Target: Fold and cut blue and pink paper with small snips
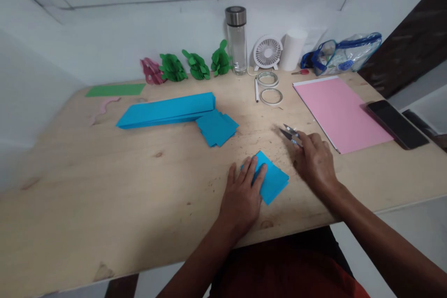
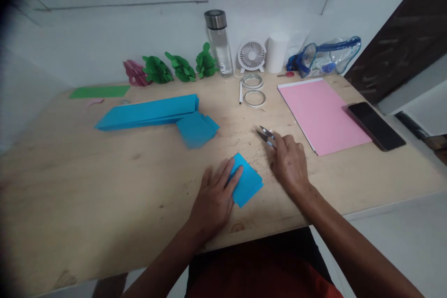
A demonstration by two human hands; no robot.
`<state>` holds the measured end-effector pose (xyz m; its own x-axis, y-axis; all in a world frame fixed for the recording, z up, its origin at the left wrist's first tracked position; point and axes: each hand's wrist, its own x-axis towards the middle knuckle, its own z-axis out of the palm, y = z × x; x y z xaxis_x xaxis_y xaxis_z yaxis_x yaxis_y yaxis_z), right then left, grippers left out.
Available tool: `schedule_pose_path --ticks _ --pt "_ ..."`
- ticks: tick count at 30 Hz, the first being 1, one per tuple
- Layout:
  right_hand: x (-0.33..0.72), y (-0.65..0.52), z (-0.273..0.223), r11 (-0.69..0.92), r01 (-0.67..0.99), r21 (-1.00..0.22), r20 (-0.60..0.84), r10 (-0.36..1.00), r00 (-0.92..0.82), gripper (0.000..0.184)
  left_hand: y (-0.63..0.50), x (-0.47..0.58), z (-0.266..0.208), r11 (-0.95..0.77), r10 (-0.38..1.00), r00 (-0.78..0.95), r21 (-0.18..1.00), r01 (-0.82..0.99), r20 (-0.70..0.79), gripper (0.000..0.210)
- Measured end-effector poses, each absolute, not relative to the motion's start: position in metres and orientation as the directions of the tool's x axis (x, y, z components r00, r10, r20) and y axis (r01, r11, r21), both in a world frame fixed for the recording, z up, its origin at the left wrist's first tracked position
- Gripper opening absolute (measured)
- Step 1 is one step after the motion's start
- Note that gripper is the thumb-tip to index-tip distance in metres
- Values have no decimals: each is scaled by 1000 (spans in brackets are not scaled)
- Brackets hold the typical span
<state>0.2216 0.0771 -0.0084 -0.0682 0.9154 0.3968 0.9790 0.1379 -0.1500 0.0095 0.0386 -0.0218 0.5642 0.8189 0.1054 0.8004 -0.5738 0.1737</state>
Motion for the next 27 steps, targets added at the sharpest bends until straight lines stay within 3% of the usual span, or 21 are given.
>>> schedule_pose_path --ticks 5,7,10,13,16,18,23,27 --pt "225 57 -1 211 916 -340 386 920 -69 37 38 9 -20 -567 823 559 213 796 101 61" --pt "230 47 -1 195 913 -358 363 930 -56 37 38 9 -18 -555 829 551 255 792 93 59" --pt "241 38 -5 185 943 -277 333 939 -86 36 41 7 -15 -515 847 526 374 772 80 52" --pt "250 37 -11 186 971 -148 336 933 -128 34 47 5 -12 -417 886 454 592 689 95 42" --pt "252 37 -15 182 981 -69 352 925 -147 31 54 4 -8 -199 972 215 834 514 99 27" --pt "252 35 -16 188 980 -61 365 918 -153 30 57 4 -6 -53 998 35 924 380 43 17" --pt "252 30 -10 202 972 -119 440 889 -131 31 59 4 -2 38 990 -143 972 232 -4 26" --pt "243 25 -1 274 930 -245 496 860 -123 29 58 3 1 46 975 -222 990 132 -16 26"
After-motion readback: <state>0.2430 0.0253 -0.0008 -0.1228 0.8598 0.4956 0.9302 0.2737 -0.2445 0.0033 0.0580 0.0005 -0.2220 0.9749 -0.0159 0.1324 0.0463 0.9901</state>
